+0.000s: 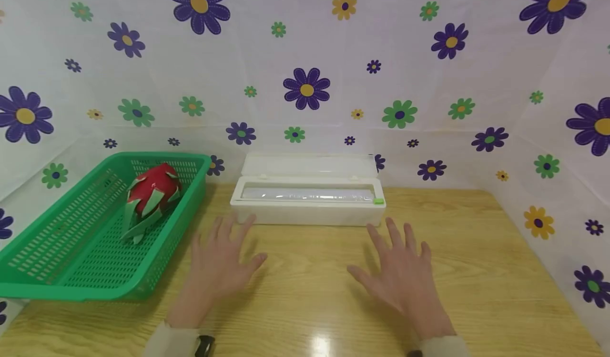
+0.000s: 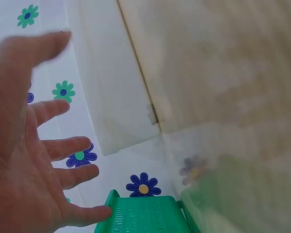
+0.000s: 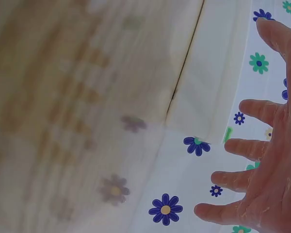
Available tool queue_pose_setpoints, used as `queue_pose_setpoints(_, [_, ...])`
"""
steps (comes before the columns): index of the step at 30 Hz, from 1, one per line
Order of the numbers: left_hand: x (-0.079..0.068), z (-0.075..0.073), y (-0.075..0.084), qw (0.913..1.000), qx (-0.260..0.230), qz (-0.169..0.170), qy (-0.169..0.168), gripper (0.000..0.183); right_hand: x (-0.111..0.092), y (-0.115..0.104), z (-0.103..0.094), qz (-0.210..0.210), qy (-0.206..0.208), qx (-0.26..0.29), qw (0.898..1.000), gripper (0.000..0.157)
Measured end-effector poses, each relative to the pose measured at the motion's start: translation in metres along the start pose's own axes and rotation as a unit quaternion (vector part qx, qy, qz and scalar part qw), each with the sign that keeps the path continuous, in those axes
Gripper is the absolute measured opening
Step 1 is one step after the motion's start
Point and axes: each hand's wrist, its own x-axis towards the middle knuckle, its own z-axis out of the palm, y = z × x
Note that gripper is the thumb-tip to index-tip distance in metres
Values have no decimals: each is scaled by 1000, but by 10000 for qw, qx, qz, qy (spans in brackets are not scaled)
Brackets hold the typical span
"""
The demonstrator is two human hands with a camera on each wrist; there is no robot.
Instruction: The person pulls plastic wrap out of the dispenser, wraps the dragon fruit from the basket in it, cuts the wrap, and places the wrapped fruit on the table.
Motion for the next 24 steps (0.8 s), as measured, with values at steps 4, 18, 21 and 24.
queue_pose_setpoints(4, [12,-2,-5,9978,-112,139,638,66,10,3,1,-168,212,53,9996,86])
queue_pose_setpoints(18, [54,1,-20,9910,-834,116,1041,41,52,25,3,-1180,1511,846,9778,47])
queue_pose_setpoints(21, [61,3,-22,9921,-797,149,959,37,63,29,4,-1445,1636,881,9719,45])
queue_pose_setpoints(24, [66,4,-23,9919,-780,184,981,32,74,30,3,-1611,1563,840,9709,42])
